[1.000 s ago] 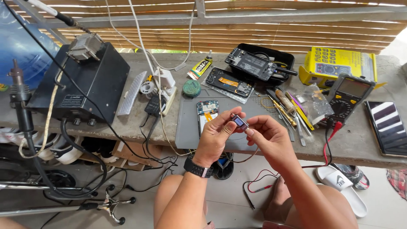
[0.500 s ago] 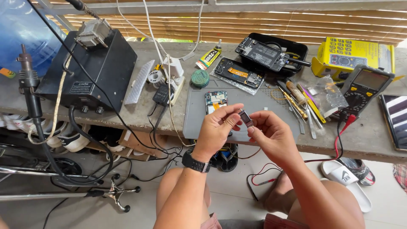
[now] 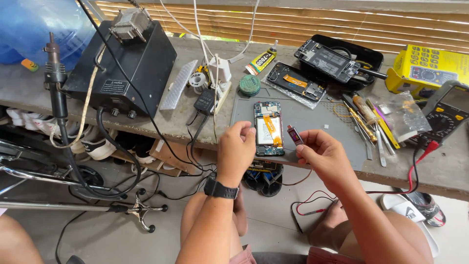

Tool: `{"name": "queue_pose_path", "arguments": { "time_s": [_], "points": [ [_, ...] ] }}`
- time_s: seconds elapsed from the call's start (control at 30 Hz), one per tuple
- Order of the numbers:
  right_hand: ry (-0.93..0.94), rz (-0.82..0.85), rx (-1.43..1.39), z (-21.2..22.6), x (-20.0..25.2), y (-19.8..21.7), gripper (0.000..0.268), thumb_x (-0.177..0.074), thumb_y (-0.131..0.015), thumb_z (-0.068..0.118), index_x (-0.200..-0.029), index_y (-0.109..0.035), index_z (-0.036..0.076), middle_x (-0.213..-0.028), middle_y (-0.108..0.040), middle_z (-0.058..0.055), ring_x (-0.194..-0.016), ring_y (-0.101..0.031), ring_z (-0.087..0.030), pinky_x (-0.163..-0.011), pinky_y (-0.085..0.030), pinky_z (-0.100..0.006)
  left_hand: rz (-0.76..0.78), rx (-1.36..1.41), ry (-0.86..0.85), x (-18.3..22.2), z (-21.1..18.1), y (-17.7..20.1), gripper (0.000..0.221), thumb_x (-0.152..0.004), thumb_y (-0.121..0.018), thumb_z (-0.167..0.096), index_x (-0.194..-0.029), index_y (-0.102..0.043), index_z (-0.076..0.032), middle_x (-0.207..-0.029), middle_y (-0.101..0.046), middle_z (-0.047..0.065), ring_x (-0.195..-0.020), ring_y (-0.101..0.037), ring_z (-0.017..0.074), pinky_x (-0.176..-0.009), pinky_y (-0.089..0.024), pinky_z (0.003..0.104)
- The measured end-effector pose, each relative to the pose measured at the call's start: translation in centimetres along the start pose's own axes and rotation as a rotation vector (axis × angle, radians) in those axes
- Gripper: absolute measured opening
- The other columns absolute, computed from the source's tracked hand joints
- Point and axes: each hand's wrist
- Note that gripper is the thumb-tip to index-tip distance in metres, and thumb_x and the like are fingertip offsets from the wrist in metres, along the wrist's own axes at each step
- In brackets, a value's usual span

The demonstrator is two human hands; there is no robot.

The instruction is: Connecting a new smartphone display to a motherboard and testing it for functionality at a repair station.

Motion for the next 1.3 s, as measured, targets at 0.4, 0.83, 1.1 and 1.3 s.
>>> {"name": "queue_pose_path", "arguments": {
  "time_s": [0.4, 0.83, 1.1, 1.3],
  "points": [
    [0.007, -0.046, 0.047, 0.6, -0.9, -2.7, 0.033, -0.105, -0.075, -0.002, -0.137, -0.073, -0.005, -0.114, -0.084, -0.027, -0.103, -0.078, -0.025, -0.096, -0.069, -0.041, 0.113, 0.095, 0.103, 0.7, -1.6, 0.6, 0.047, -0.104, -0.077, -0.031, -0.146, -0.079, -0.010, -0.126, -0.088, 0.022, -0.113, -0.088, 0.0314, -0.094, -0.070, 0.042],
    [-0.002, -0.044, -0.039, 0.0, -1.4, -2.3, 0.034, -0.106, -0.073, -0.004, -0.139, -0.068, -0.011, -0.121, -0.082, -0.031, -0.114, -0.082, -0.028, -0.098, -0.070, -0.041, 0.117, 0.424, 0.210, 0.5, -1.1, -0.7, 0.069, -0.097, -0.087, -0.022, -0.157, -0.064, 0.002, -0.128, -0.082, 0.025, -0.110, -0.078, 0.0198, -0.100, -0.067, 0.043],
    [0.021, 0.021, -0.121, -0.7, -1.5, -1.4, 0.034, -0.106, -0.073, 0.001, -0.138, -0.067, -0.008, -0.126, -0.082, -0.030, -0.119, -0.081, -0.029, -0.096, -0.071, -0.044, 0.092, 0.474, 0.203, 0.0, -0.4, -3.5, 0.099, -0.081, -0.101, -0.026, -0.166, -0.060, 0.001, -0.128, -0.076, 0.021, -0.101, -0.081, 0.0204, -0.087, -0.069, 0.039],
    [0.018, 0.054, -0.214, -1.3, -1.7, -0.5, 0.032, -0.105, -0.073, 0.002, -0.135, -0.067, -0.006, -0.123, -0.084, -0.027, -0.112, -0.083, -0.028, -0.089, -0.072, -0.041, 0.229, 0.164, 0.167, -1.4, -0.9, -3.7, 0.061, -0.092, -0.091, -0.046, -0.141, -0.083, -0.010, -0.114, -0.090, 0.012, -0.102, -0.089, 0.0276, -0.080, -0.071, 0.038]
  ]
}}
Point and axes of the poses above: each hand's wrist, its own x-axis away from the middle knuckle, its own y-axis out of the back of the hand, z = x × y
